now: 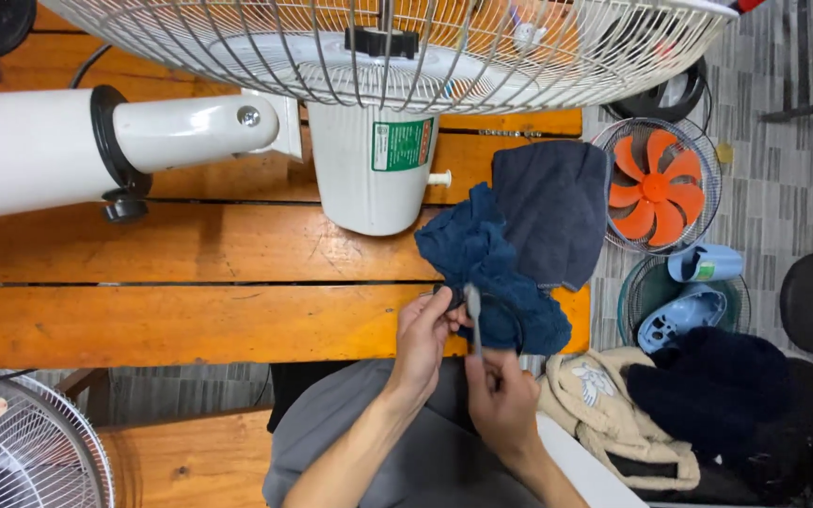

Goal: The person holds a black electrical plug in their left hand and uses a toothbrush in their right hand to scrub the plug's prongs and casing. The person rotates the plug to clean different sides while working over a wooden table.

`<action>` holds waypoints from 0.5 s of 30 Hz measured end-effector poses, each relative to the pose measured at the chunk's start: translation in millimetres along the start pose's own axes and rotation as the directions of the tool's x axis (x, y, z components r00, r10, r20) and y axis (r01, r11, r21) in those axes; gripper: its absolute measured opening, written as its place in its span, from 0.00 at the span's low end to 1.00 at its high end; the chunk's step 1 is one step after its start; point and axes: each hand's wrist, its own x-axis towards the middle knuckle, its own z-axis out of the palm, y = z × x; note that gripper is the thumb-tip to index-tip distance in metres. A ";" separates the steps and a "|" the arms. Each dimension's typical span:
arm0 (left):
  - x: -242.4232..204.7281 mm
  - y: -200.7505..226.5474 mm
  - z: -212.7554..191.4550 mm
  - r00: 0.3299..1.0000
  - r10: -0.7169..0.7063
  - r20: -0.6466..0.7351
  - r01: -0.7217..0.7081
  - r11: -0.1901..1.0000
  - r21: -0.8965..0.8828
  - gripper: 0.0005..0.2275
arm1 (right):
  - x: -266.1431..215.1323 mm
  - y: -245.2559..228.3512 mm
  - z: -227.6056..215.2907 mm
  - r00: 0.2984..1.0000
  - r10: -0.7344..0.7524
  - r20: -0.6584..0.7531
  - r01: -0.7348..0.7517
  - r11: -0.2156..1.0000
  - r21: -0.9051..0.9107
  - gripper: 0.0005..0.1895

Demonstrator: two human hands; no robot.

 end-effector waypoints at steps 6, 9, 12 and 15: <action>-3.6 9.9 5.6 1.000 0.001 -0.008 -0.001 1.000 -0.017 0.13 | -9.8 -3.0 -4.8 0.997 0.035 0.069 -0.038 0.998 0.042 0.10; -5.8 15.4 11.2 1.000 -0.004 0.016 0.004 1.000 -0.017 0.16 | -5.6 3.6 -3.3 0.998 0.023 0.052 -0.024 1.000 0.009 0.10; -4.1 12.5 6.5 1.000 -0.007 0.004 0.007 0.999 -0.038 0.15 | -16.6 11.6 3.2 0.992 -0.129 -0.001 0.129 0.992 0.017 0.09; -3.8 12.7 9.5 1.000 0.009 0.024 -0.009 1.000 0.000 0.14 | 2.1 6.8 3.5 0.984 -0.173 -0.044 0.174 0.985 0.013 0.08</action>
